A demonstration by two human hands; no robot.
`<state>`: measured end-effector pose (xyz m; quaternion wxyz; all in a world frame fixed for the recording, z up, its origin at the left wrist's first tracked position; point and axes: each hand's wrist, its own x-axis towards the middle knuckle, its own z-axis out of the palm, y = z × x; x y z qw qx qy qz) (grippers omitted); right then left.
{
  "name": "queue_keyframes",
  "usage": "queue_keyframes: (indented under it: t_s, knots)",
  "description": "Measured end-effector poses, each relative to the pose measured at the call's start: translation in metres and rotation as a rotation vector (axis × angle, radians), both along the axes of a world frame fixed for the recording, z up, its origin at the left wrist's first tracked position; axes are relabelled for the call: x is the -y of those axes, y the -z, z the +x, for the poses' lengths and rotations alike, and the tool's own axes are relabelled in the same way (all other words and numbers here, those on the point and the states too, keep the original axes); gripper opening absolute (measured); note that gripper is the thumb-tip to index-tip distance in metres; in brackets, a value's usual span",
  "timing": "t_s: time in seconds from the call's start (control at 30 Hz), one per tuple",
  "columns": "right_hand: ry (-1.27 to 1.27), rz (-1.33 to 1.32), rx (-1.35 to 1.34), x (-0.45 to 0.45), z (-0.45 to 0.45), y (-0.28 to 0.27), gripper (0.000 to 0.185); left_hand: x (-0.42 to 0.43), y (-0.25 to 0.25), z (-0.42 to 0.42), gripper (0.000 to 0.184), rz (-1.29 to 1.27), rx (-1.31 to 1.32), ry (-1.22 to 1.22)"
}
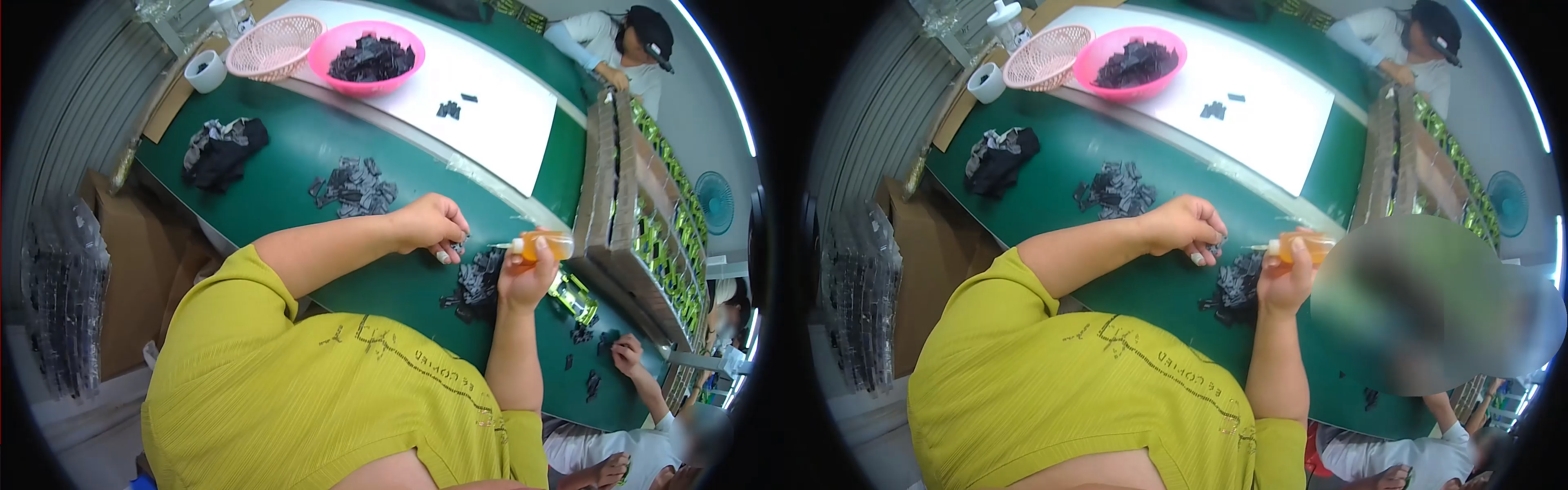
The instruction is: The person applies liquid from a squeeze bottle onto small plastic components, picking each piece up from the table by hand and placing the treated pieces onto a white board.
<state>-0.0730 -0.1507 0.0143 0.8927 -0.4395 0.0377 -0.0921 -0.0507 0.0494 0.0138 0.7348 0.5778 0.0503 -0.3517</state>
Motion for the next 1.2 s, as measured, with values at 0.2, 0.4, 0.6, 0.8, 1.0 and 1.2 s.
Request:
queue_keyframes:
  t_s: [0.2, 0.4, 0.6, 0.8, 1.0, 1.2]
  knots:
    - [-0.017, -0.037, 0.005, -0.003, -0.002, 0.003, 0.029, -0.024, -0.007, 0.087, 0.011, 0.269, 0.543, -0.419]
    - [-0.018, -0.064, 0.035, -0.002, -0.001, 0.004, 0.028, -0.051, 0.026, 0.184, 0.019, 0.435, 0.441, -0.621]
    - [-0.026, -0.07, 0.02, 0.002, 0.002, 0.009, 0.029, -0.071, -0.005, 0.105, 0.026, 0.556, 0.612, -0.442]
    - [-0.03, -0.086, 0.009, -0.002, 0.001, 0.006, 0.029, -0.123, -0.018, 0.018, 0.053, 1.268, 0.954, -0.224]
    - [-0.03, -0.098, -0.003, -0.005, -0.001, 0.006, 0.028, -0.121, 0.016, -0.041, 0.096, 1.512, 0.979, 0.016]
    - [-0.025, -0.126, 0.005, -0.007, -0.004, 0.006, 0.027, -0.086, 0.023, -0.034, 0.077, 1.354, 1.158, 0.125]
